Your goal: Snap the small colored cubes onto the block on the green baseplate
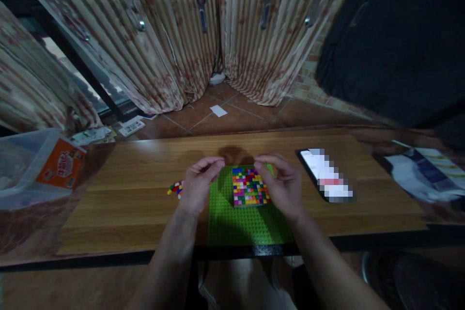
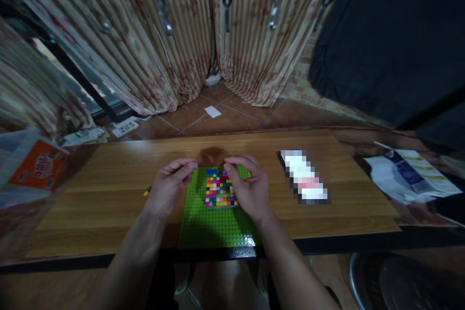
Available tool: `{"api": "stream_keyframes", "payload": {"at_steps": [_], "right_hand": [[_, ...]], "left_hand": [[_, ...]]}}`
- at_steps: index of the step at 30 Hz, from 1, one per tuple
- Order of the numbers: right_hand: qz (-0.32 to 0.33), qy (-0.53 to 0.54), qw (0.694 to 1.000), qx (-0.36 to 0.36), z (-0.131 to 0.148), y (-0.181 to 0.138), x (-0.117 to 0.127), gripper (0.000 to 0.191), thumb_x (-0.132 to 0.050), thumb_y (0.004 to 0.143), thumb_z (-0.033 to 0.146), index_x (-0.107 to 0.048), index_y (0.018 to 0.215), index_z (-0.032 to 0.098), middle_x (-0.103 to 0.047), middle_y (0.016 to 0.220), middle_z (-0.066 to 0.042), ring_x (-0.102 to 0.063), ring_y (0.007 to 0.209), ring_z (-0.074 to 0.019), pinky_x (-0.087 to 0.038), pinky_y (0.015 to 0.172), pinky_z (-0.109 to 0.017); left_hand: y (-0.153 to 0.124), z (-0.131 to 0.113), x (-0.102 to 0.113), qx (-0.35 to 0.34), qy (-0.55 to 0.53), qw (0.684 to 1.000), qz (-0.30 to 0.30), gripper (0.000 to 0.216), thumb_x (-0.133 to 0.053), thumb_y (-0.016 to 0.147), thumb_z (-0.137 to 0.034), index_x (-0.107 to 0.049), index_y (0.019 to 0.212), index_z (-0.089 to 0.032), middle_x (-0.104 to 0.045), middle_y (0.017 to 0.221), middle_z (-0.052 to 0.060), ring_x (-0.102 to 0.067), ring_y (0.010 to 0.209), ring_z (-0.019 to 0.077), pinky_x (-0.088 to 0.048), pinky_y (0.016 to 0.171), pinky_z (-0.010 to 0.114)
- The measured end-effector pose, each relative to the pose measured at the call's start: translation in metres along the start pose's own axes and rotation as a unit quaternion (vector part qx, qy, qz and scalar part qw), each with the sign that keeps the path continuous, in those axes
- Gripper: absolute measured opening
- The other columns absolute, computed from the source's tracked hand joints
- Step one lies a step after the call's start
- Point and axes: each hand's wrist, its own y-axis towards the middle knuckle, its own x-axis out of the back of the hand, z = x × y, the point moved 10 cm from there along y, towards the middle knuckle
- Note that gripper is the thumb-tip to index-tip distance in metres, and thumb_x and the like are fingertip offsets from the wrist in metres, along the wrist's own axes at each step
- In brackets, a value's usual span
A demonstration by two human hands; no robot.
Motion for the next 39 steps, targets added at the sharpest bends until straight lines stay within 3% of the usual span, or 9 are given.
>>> {"api": "stream_keyframes", "payload": {"at_steps": [5,10,14,19,23,27,32,39], "right_hand": [[0.073,-0.018,0.995,0.067,0.023,-0.005,-0.019,0.013,-0.068,0.084,0.025,-0.074,0.095,0.028,-0.071,0.098,-0.003,-0.065,0.096,-0.0198,-0.052,0.087,-0.039],[0.102,-0.055,0.987,0.107,0.031,-0.008,-0.028,0.015,-0.068,0.086,0.026,-0.075,0.098,0.033,-0.072,0.098,-0.002,-0.064,0.099,-0.0204,-0.051,0.089,-0.041],[0.095,-0.069,0.986,0.114,0.032,-0.008,-0.028,0.013,-0.067,0.088,0.025,-0.074,0.097,0.03,-0.071,0.097,-0.003,-0.064,0.097,-0.0197,-0.051,0.087,-0.038],[0.101,-0.093,0.984,0.116,0.035,-0.01,-0.031,0.014,-0.061,0.092,0.024,-0.072,0.098,0.028,-0.07,0.096,-0.003,-0.063,0.096,-0.0199,-0.05,0.086,-0.038],[0.096,-0.1,0.985,0.101,0.03,-0.008,-0.026,0.016,-0.056,0.094,0.024,-0.07,0.1,0.027,-0.07,0.099,-0.004,-0.062,0.099,-0.0195,-0.05,0.088,-0.038],[0.092,-0.104,0.988,0.064,0.014,-0.001,-0.016,0.014,-0.058,0.093,0.026,-0.071,0.095,0.025,-0.069,0.102,-0.004,-0.062,0.102,-0.0195,-0.048,0.092,-0.038],[0.123,-0.139,0.982,0.014,-0.01,0.001,-0.014,0.013,-0.06,0.091,0.026,-0.073,0.093,0.024,-0.068,0.106,-0.006,-0.061,0.106,-0.0209,-0.046,0.097,-0.04],[0.145,-0.129,0.981,-0.031,-0.027,-0.001,-0.021,0.012,-0.063,0.089,0.028,-0.075,0.092,0.026,-0.067,0.107,-0.005,-0.061,0.107,-0.0213,-0.045,0.099,-0.041]], "left_hand": [[-0.014,0.012,-0.031,0.077,-0.089,0.992,0.048,0.027,-0.086,0.056,-0.033,-0.074,0.073,-0.015,-0.067,0.069,0.001,-0.043,0.054,0.005,-0.03,0.049,0.019],[-0.018,0.013,-0.04,0.081,-0.103,0.989,0.071,0.028,-0.087,0.057,-0.035,-0.07,0.067,-0.015,-0.051,0.052,-0.005,-0.035,0.048,0.0045,-0.024,0.048,0.02],[-0.019,0.013,-0.046,0.076,-0.102,0.988,0.089,0.028,-0.086,0.059,-0.036,-0.068,0.062,-0.015,-0.048,0.05,-0.005,-0.033,0.047,0.0046,-0.024,0.048,0.021],[-0.018,0.013,-0.045,0.068,-0.091,0.99,0.085,0.027,-0.085,0.061,-0.036,-0.068,0.061,-0.016,-0.049,0.05,-0.005,-0.033,0.048,0.0051,-0.023,0.048,0.021],[-0.015,0.01,-0.039,0.053,-0.073,0.993,0.071,0.028,-0.081,0.064,-0.04,-0.072,0.069,-0.015,-0.062,0.06,0.0,-0.034,0.049,0.0052,-0.023,0.047,0.021],[-0.008,0.007,-0.02,0.036,-0.05,0.998,0.001,0.028,-0.081,0.063,-0.04,-0.073,0.072,-0.014,-0.069,0.07,0.004,-0.038,0.05,0.0055,-0.024,0.047,0.021],[-0.003,0.012,-0.001,0.025,0.005,0.997,-0.077,0.026,-0.08,0.063,-0.04,-0.073,0.072,-0.016,-0.07,0.071,0.002,-0.052,0.058,0.0087,-0.037,0.056,0.021],[-0.002,0.02,-0.012,0.028,0.03,0.998,-0.039,0.024,-0.08,0.064,-0.037,-0.076,0.078,-0.017,-0.074,0.081,0.004,-0.063,0.077,0.0154,-0.047,0.074,0.027]]}}
